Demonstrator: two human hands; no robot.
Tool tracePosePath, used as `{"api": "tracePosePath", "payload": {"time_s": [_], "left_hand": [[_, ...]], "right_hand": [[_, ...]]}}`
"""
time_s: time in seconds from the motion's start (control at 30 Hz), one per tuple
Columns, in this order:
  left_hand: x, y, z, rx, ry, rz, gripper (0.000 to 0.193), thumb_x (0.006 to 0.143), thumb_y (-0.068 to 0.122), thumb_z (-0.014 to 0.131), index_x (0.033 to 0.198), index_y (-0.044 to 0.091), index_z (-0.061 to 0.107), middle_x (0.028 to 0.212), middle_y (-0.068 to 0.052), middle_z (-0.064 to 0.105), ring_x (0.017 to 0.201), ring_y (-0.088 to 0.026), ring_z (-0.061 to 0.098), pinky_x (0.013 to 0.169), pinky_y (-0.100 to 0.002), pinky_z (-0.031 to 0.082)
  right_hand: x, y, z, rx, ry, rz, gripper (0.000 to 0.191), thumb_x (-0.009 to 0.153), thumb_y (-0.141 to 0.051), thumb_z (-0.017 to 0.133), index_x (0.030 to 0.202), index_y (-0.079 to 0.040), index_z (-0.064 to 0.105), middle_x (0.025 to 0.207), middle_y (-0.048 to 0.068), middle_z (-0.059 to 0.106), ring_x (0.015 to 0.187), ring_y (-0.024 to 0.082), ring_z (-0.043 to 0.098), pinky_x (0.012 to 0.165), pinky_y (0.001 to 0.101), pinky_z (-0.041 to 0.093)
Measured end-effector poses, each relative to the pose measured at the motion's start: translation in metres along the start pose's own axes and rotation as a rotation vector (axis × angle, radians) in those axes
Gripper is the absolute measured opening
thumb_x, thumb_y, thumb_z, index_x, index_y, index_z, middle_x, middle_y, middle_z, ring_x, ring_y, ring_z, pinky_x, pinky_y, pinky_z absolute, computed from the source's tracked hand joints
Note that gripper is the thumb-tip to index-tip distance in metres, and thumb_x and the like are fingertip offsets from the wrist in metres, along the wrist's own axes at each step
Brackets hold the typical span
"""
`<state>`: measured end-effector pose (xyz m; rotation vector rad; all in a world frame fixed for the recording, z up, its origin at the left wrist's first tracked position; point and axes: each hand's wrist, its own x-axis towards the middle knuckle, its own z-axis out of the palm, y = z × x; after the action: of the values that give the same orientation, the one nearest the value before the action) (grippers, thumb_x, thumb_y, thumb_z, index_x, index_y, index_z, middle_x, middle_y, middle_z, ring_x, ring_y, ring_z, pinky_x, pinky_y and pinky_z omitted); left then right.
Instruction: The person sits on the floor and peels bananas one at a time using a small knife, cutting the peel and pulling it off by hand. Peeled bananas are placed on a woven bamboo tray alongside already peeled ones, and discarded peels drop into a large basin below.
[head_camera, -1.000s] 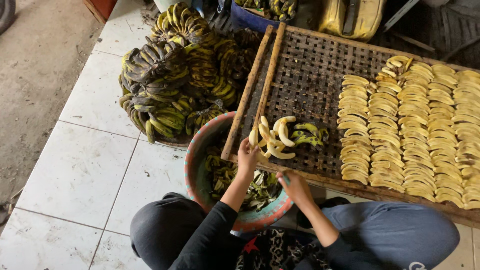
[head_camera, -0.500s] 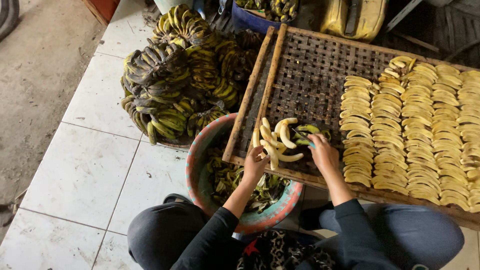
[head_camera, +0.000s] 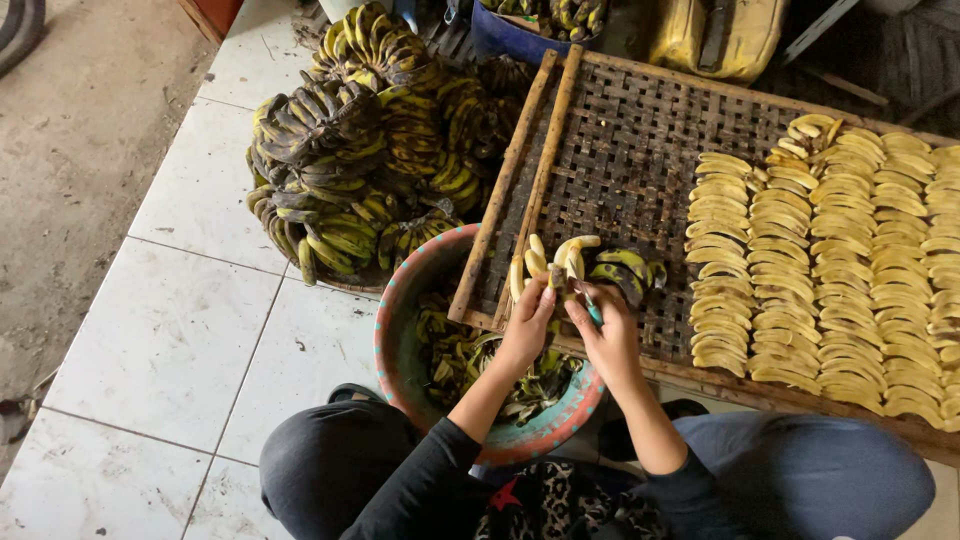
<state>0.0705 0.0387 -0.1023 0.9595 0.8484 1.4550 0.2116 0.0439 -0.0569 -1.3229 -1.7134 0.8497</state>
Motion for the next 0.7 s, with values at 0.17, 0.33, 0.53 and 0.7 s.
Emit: {"api": "tracePosePath", "payload": {"time_s": [0.17, 0.33, 0.53, 0.7], "left_hand": [[-0.012, 0.036, -0.002, 0.466, 0.184, -0.017, 0.031, 0.107, 0.015, 0.055, 0.136, 0.005, 0.055, 0.117, -0.011, 0.063, 0.097, -0.021, 0.061, 0.086, -0.033, 0.052], [-0.021, 0.073, 0.007, 0.622, 0.182, 0.195, 0.031, 0.105, 0.01, 0.058, 0.135, 0.002, 0.055, 0.122, -0.019, 0.061, 0.106, -0.034, 0.063, 0.089, -0.038, 0.051], [-0.03, 0.095, -0.003, 0.758, 0.127, 0.109, 0.036, 0.093, 0.008, 0.07, 0.127, 0.004, 0.058, 0.121, -0.018, 0.062, 0.103, -0.041, 0.065, 0.081, -0.044, 0.054], [-0.032, 0.102, -0.01, 0.863, 0.227, 0.072, 0.037, 0.087, 0.005, 0.072, 0.123, 0.01, 0.066, 0.122, -0.013, 0.063, 0.106, -0.036, 0.067, 0.087, -0.045, 0.056]], "right_hand": [[-0.009, -0.042, -0.004, -0.095, 0.005, -0.121, 0.042, 0.107, -0.02, 0.055, 0.146, -0.006, 0.052, 0.107, 0.013, 0.071, 0.085, 0.027, 0.071, 0.077, 0.0343, 0.055], [-0.004, -0.058, -0.005, -0.299, 0.016, -0.317, 0.039, 0.107, -0.021, 0.054, 0.144, -0.008, 0.052, 0.112, 0.018, 0.073, 0.081, 0.031, 0.074, 0.067, 0.0382, 0.057], [-0.002, -0.06, 0.001, -0.39, -0.131, -0.173, 0.035, 0.104, -0.026, 0.056, 0.135, -0.01, 0.055, 0.075, 0.011, 0.072, 0.061, 0.028, 0.071, 0.053, 0.0401, 0.052], [-0.004, -0.063, 0.012, -0.245, -0.162, -0.148, 0.031, 0.107, -0.03, 0.053, 0.128, -0.008, 0.053, 0.072, 0.008, 0.068, 0.058, 0.022, 0.066, 0.051, 0.0361, 0.05]]}}
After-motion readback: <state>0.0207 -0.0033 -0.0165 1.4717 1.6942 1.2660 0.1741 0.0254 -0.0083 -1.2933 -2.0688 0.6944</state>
